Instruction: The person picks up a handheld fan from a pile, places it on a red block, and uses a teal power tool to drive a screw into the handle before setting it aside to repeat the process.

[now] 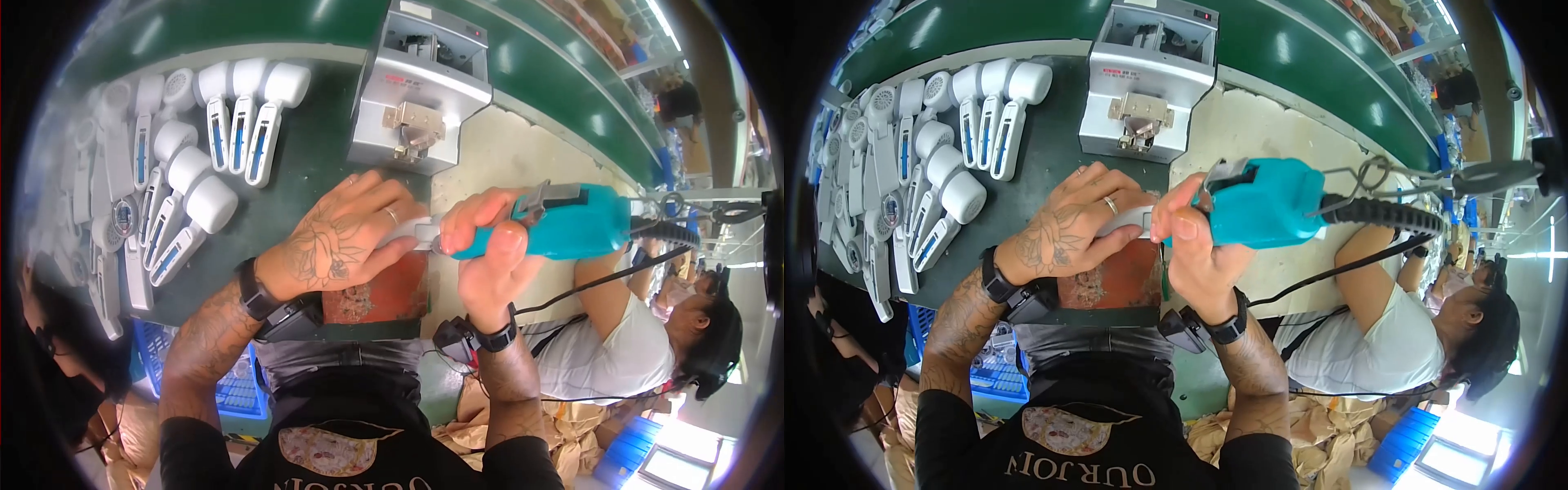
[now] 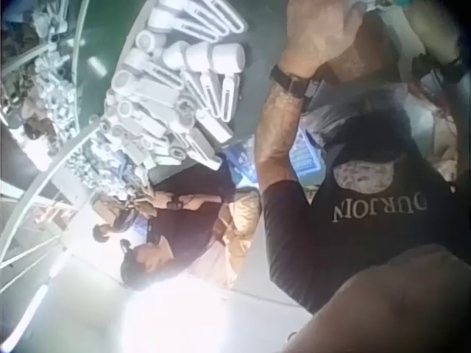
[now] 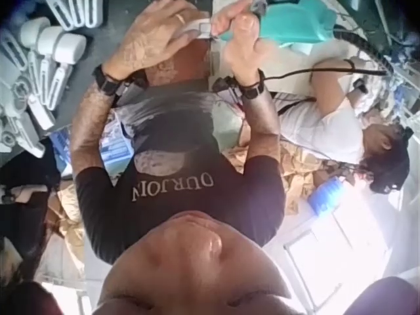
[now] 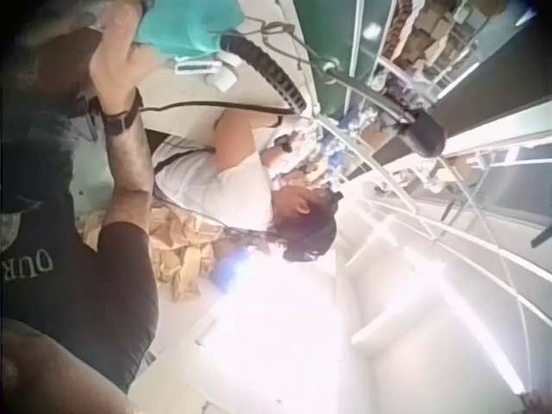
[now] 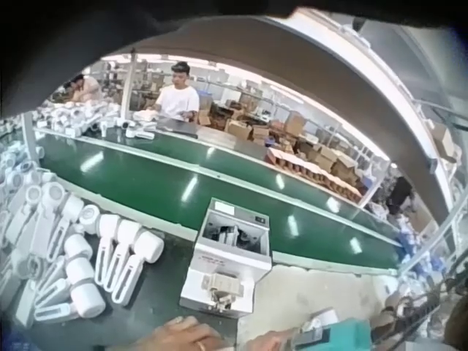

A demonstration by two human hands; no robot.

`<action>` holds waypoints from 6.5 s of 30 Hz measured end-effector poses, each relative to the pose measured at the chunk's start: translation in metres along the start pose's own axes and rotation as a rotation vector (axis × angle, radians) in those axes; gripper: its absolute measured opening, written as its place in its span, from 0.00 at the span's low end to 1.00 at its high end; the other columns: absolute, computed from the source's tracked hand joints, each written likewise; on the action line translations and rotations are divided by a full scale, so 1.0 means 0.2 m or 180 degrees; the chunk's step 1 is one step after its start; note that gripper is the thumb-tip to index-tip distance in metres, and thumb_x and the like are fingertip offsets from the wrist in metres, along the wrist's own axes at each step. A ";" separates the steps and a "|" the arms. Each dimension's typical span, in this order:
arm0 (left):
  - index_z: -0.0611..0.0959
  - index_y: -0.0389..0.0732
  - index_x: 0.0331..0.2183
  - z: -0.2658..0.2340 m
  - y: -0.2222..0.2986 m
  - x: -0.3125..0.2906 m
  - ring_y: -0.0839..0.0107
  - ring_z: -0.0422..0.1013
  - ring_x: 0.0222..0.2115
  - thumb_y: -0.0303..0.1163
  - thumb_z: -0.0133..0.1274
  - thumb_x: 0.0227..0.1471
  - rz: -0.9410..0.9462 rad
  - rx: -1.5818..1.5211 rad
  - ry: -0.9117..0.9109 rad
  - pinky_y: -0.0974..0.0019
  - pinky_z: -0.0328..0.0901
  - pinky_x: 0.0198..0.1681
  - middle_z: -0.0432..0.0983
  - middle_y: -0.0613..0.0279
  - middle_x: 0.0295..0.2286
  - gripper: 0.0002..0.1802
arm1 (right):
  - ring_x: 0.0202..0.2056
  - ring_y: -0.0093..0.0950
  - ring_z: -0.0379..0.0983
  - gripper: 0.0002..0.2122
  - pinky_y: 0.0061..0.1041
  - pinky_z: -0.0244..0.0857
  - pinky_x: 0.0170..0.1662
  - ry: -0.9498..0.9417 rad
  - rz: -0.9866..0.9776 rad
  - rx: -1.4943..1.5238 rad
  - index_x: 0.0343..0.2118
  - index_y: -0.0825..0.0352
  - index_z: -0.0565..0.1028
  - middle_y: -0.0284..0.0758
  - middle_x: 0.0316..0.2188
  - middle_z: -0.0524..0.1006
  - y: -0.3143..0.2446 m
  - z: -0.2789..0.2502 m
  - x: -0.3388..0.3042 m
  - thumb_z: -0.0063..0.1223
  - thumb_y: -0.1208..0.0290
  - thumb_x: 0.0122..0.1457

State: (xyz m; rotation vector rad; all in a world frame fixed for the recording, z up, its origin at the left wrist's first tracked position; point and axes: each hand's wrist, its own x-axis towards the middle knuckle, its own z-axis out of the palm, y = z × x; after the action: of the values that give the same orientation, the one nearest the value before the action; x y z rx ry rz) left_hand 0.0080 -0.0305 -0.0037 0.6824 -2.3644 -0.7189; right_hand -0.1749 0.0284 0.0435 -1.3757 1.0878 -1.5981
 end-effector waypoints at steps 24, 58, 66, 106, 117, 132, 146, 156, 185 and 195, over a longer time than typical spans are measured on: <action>0.73 0.32 0.60 -0.97 -0.05 -1.21 0.75 0.76 0.41 0.30 0.60 0.61 -0.2192 0.1982 0.2807 0.68 0.72 0.45 0.80 0.57 0.50 0.29 | 0.20 0.24 0.60 0.32 0.24 0.55 0.25 0.1484 -0.0404 0.0181 0.41 0.64 0.74 0.32 0.20 0.67 -0.21 -0.25 -0.30 0.41 0.32 0.65; 0.80 0.34 0.40 0.48 0.31 0.80 0.48 0.77 0.41 0.49 0.56 0.59 -0.0018 0.0087 -0.0147 0.50 0.72 0.45 0.80 0.44 0.40 0.24 | 0.19 0.27 0.68 0.36 0.26 0.63 0.22 0.1195 -0.0058 -0.0338 0.42 0.74 0.68 0.34 0.19 0.69 -0.29 -0.45 -0.50 0.58 0.35 0.59; 0.80 0.36 0.34 0.66 0.20 0.82 0.44 0.76 0.31 0.46 0.60 0.53 -0.0470 0.0229 -0.0060 0.47 0.72 0.37 0.78 0.48 0.26 0.20 | 0.21 0.28 0.70 0.35 0.25 0.63 0.24 0.1264 -0.0112 -0.0226 0.42 0.74 0.70 0.34 0.20 0.70 -0.25 -0.50 -0.56 0.60 0.36 0.58; 0.84 0.43 0.45 0.00 -0.01 -0.02 0.61 0.70 0.42 0.41 0.65 0.43 0.0344 0.0229 0.0225 0.55 0.66 0.49 0.73 0.61 0.38 0.25 | 0.24 0.25 0.72 0.21 0.23 0.65 0.28 0.0186 -0.0763 -0.0272 0.42 0.71 0.72 0.33 0.22 0.74 0.12 0.21 0.49 0.48 0.52 0.72; 0.87 0.43 0.43 0.01 -0.02 -0.03 0.61 0.69 0.37 0.44 0.68 0.45 0.0250 0.0237 0.0441 0.57 0.67 0.44 0.71 0.62 0.35 0.24 | 0.22 0.27 0.69 0.27 0.28 0.65 0.28 0.0283 -0.0155 -0.0021 0.43 0.73 0.70 0.36 0.21 0.72 -0.02 0.17 0.25 0.50 0.45 0.69; 0.83 0.41 0.44 0.00 -0.01 -0.01 0.58 0.69 0.39 0.45 0.65 0.50 0.0242 0.0078 0.0194 0.55 0.66 0.44 0.71 0.58 0.36 0.24 | 0.22 0.29 0.68 0.30 0.31 0.64 0.27 0.0287 -0.0011 -0.0037 0.39 0.71 0.68 0.37 0.20 0.70 0.02 0.01 0.08 0.56 0.41 0.64; 0.83 0.39 0.44 -0.01 0.01 -0.02 0.57 0.69 0.40 0.45 0.65 0.51 0.0223 0.0263 0.0224 0.56 0.65 0.45 0.70 0.56 0.36 0.24 | 0.23 0.30 0.69 0.23 0.31 0.65 0.28 0.0138 0.0050 0.0059 0.39 0.71 0.70 0.36 0.20 0.70 0.01 0.03 0.12 0.54 0.49 0.67; 0.84 0.43 0.45 -0.01 0.01 -0.04 0.61 0.68 0.40 0.38 0.62 0.46 0.0227 0.0186 0.0291 0.55 0.66 0.46 0.71 0.61 0.37 0.22 | 0.24 0.26 0.73 0.20 0.25 0.66 0.29 0.0520 -0.0681 -0.0295 0.40 0.71 0.72 0.33 0.22 0.74 0.10 0.24 0.46 0.50 0.52 0.71; 0.82 0.41 0.48 -0.03 0.04 -0.03 0.59 0.66 0.43 0.37 0.59 0.55 0.0128 0.0283 -0.0037 0.55 0.62 0.48 0.69 0.59 0.39 0.19 | 0.21 0.29 0.66 0.31 0.31 0.64 0.27 0.0226 -0.0007 -0.0031 0.40 0.69 0.67 0.35 0.19 0.68 -0.02 -0.01 -0.05 0.53 0.37 0.63; 0.82 0.40 0.46 -0.03 0.04 0.00 0.57 0.66 0.43 0.37 0.61 0.52 0.0170 0.0355 -0.0004 0.54 0.61 0.48 0.71 0.57 0.39 0.20 | 0.23 0.31 0.68 0.23 0.33 0.65 0.28 0.0318 -0.0075 0.0192 0.38 0.68 0.67 0.38 0.22 0.70 0.02 0.00 -0.06 0.56 0.48 0.65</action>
State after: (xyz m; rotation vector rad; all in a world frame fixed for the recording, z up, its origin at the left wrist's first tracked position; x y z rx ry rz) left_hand 0.0105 -0.0272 0.0053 0.6627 -2.4287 -0.5682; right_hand -0.1733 0.0382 0.0363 -1.2852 1.0760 -1.7187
